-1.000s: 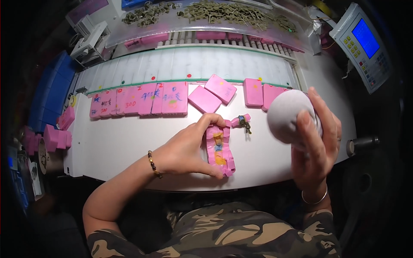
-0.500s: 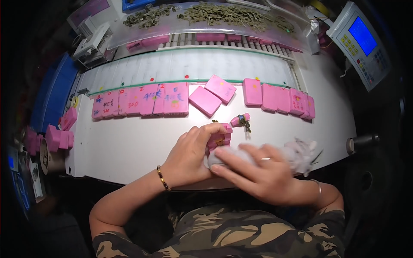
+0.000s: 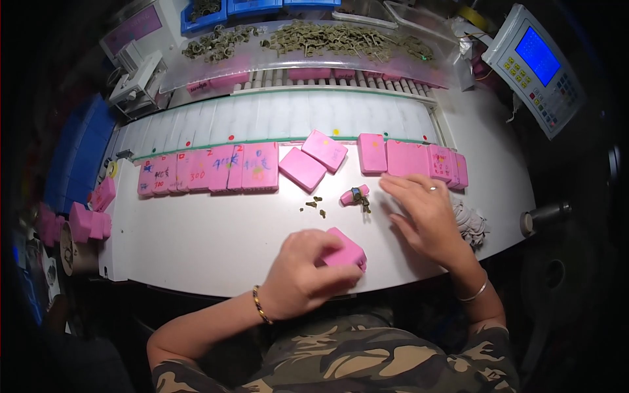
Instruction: The person is inspecting and cleaning various components and parts, likely for clock or watch assembly, using pink storage boxes.
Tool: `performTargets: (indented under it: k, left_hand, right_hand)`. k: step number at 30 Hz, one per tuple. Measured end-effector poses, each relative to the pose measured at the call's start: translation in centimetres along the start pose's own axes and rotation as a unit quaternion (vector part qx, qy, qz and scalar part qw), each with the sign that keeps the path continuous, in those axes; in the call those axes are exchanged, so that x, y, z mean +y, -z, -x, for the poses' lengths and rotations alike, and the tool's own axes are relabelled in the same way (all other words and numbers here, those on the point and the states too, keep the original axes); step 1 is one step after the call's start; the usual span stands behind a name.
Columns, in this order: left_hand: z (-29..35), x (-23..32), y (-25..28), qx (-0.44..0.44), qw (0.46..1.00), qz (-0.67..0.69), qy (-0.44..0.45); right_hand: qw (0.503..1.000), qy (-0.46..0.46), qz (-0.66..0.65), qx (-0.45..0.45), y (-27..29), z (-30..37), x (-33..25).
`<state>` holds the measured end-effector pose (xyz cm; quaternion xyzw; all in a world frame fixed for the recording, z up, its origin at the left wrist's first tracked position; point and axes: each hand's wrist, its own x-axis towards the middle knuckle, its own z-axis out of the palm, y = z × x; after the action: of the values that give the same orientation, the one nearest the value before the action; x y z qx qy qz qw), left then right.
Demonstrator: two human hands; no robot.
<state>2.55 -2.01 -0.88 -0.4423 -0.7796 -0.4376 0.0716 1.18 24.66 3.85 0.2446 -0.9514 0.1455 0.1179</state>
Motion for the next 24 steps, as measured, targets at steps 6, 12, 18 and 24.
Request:
performTargets:
  k: [6, 12, 18, 24]
  left_hand:
    - [-0.5, 1.5, 0.3, -0.088, 0.995, 0.042, 0.026]
    - [-3.1, -3.3, 4.8, 0.077, 0.987, 0.040, 0.134]
    - [-6.3, -17.0, 10.6, 0.146, 0.913, -0.301, 0.232]
    - [-9.6, -28.4, 17.1, 0.074, 0.773, -0.397, 0.489]
  right_hand:
    - [0.996, 0.070, -0.020, 0.044, -4.7, -2.3, 0.1]
    - [0.996, 0.030, -0.086, 0.008, -4.5, -2.4, 0.3]
    - [0.991, 0.008, -0.127, -0.033, -4.0, -2.9, 0.4]
    - [0.989, -0.010, -0.145, -0.022, -4.4, -3.2, 0.1]
